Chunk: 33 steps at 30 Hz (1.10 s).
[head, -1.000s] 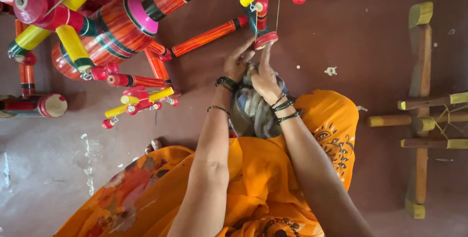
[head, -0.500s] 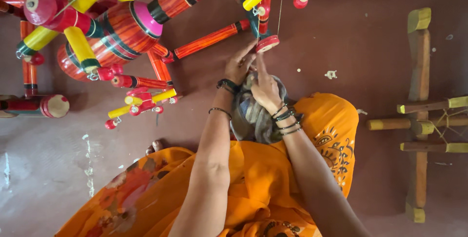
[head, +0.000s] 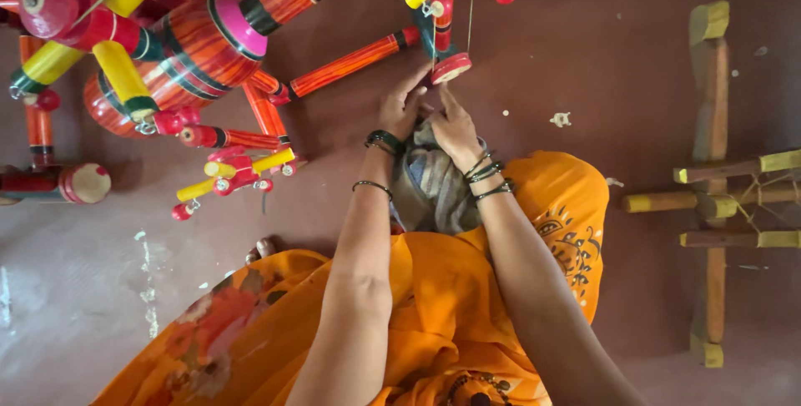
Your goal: The person sits on the floor and threads string through the small colorful wooden spinning-wheel devices, winding and pulling the string tight around each unit while holding a cloth. They work on the devices one at a time, turning them to reach the string holes.
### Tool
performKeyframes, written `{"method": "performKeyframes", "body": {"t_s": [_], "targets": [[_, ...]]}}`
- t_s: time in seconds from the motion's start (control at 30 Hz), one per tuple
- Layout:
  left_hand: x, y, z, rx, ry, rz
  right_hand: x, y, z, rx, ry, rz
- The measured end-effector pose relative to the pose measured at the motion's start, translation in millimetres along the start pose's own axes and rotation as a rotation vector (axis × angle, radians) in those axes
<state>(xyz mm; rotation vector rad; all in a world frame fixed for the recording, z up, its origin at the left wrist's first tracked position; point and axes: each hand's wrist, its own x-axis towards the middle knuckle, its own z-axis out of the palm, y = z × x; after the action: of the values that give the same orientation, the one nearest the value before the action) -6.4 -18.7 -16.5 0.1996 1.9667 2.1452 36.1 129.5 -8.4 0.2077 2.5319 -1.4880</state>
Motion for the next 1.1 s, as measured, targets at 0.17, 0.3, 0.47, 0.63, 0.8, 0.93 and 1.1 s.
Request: {"method": "performKeyframes", "body": {"t_s": [0.17, 0.3, 0.47, 0.63, 0.8, 0.93, 1.1], "targets": [[-1, 0, 1, -0.019, 0.002, -0.033, -2, -6, 1, 0.05, 0.031, 0.096], [-1, -2, 1, -0.016, 0.013, 0.01, -7, -15, 0, 0.125, -0.007, -0.012], [1, -3, 1, -0.027, -0.012, 0.071, -11, -23, -2, 0.102, 0.056, 0.008], [2, 6, 6, 0.356, 0.105, 0.118, 4, -11, -26, -0.081, 0.369, -0.059], [2, 12, 8, 0.359, 0.098, 0.146, 5, -9, -20, -0.02, 0.355, -0.135], [6, 4, 10, 0.301, 0.095, 0.145, -11, -21, -1, 0.079, 0.209, -0.028], [8, -1, 8, 0.219, 0.076, 0.197, -20, -35, 4, 0.09, 0.101, -0.1]]}}
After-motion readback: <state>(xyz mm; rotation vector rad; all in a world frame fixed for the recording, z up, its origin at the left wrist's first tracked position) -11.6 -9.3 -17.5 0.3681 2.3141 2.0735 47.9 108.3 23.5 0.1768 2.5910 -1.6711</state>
